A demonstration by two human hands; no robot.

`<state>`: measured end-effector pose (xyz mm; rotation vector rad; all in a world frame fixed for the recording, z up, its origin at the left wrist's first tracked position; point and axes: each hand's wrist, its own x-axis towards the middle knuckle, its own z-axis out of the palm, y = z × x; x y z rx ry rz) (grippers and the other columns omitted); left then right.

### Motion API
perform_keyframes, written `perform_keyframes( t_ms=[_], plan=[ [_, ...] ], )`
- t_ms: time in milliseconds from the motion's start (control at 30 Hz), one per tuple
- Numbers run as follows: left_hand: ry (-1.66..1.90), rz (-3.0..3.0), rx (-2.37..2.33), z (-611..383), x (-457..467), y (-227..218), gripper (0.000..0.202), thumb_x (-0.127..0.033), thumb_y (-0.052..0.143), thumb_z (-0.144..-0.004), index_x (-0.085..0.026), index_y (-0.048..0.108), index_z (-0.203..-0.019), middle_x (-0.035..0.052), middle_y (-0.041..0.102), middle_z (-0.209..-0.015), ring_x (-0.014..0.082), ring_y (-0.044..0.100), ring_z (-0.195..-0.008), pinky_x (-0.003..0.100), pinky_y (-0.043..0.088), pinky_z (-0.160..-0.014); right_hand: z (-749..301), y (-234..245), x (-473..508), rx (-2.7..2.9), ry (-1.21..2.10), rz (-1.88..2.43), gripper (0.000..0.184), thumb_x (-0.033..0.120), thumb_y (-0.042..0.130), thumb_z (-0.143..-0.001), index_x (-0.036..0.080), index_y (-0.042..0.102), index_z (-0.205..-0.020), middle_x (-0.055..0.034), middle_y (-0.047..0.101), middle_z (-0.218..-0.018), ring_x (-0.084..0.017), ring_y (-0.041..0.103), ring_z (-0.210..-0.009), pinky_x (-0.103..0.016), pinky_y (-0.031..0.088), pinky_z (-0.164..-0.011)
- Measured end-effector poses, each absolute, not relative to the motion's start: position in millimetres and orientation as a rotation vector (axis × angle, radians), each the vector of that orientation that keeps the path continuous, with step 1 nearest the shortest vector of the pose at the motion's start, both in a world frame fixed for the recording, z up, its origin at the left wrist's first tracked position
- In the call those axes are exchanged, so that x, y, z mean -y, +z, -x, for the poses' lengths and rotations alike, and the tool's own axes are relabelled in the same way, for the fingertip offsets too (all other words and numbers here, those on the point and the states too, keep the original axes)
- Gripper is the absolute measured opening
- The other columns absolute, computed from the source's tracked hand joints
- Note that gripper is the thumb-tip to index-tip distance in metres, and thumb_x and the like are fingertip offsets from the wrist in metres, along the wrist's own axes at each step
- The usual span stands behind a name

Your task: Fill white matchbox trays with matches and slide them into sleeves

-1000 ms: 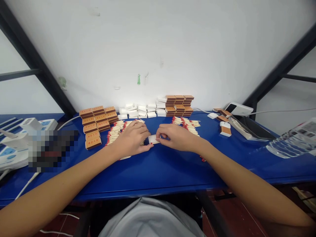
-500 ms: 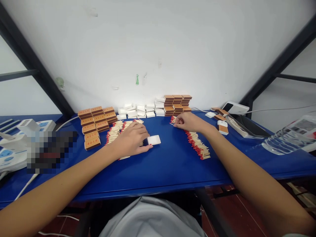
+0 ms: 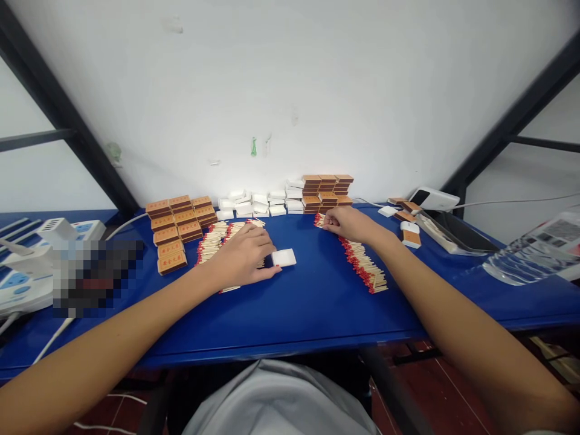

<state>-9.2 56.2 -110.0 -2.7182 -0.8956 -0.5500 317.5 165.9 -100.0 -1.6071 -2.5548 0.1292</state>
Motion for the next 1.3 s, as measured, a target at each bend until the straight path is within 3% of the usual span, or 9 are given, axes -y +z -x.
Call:
perform_keyframes(
  t_ms=[267, 567, 867, 1133, 1300],
  plan=[
    [-0.545, 2.718, 0.875, 10.0, -56.1, -110.5, 0.036, -0.048, 0.067, -0.103, -0.015, 0.079, -0.107, 0.0111, 0.077, -0.106, 0.0281, 0.068, -0.108, 0.047, 0.047, -0.105, -315.9, -101.0, -168.1, 2.568, 0.164, 1.532, 0.017, 0.017, 0.059, -0.100, 0.017, 0.075, -0.093, -0.0098, 0.080, -0.094, -0.020, 0.070, -0.080, -0.027, 0.042, -0.068],
    [-0.511, 2.729, 0.901, 9.4, -55.6, -110.1, 0.035, -0.048, 0.067, -0.102, -0.016, 0.080, -0.107, 0.0116, 0.078, -0.107, 0.0287, 0.068, -0.108, 0.047, 0.048, -0.105, -316.0, -103.5, -170.3, 2.552, 0.235, 1.531, 0.016, 0.021, 0.060, -0.100, 0.017, 0.073, -0.093, -0.0111, 0.081, -0.099, -0.021, 0.070, -0.083, -0.028, 0.043, -0.072],
    [-0.543, 2.672, 0.973, 9.0, -55.5, -110.5, 0.034, -0.049, 0.070, -0.100, -0.017, 0.081, -0.105, 0.0113, 0.078, -0.104, 0.0300, 0.068, -0.108, 0.049, 0.046, -0.105, -279.4, -85.3, -121.5, 2.574, 0.385, 1.085, 0.025, 0.040, 0.058, -0.104, 0.019, 0.070, -0.095, -0.0052, 0.068, -0.086, -0.019, 0.056, -0.074, -0.030, 0.037, -0.068],
    [-0.532, 2.648, 0.952, 9.1, -57.5, -111.6, 0.034, -0.049, 0.069, -0.100, -0.017, 0.080, -0.100, 0.0102, 0.078, -0.104, 0.0290, 0.068, -0.104, 0.047, 0.047, -0.102, -243.6, -88.4, -79.3, 2.749, 0.217, 0.914, 0.013, 0.025, 0.057, -0.107, 0.020, 0.066, -0.099, -0.0075, 0.068, -0.102, -0.020, 0.061, -0.083, -0.030, 0.037, -0.071],
    [-0.549, 2.679, 0.945, 8.6, -57.9, -112.5, 0.034, -0.050, 0.066, -0.101, -0.019, 0.080, -0.096, 0.0103, 0.079, -0.106, 0.0288, 0.068, -0.106, 0.049, 0.046, -0.104, -239.7, -90.5, -78.1, 2.806, 0.158, 0.954, 0.009, 0.024, 0.061, -0.106, 0.021, 0.066, -0.099, -0.0075, 0.070, -0.103, -0.020, 0.062, -0.081, -0.031, 0.035, -0.069]
  ],
)
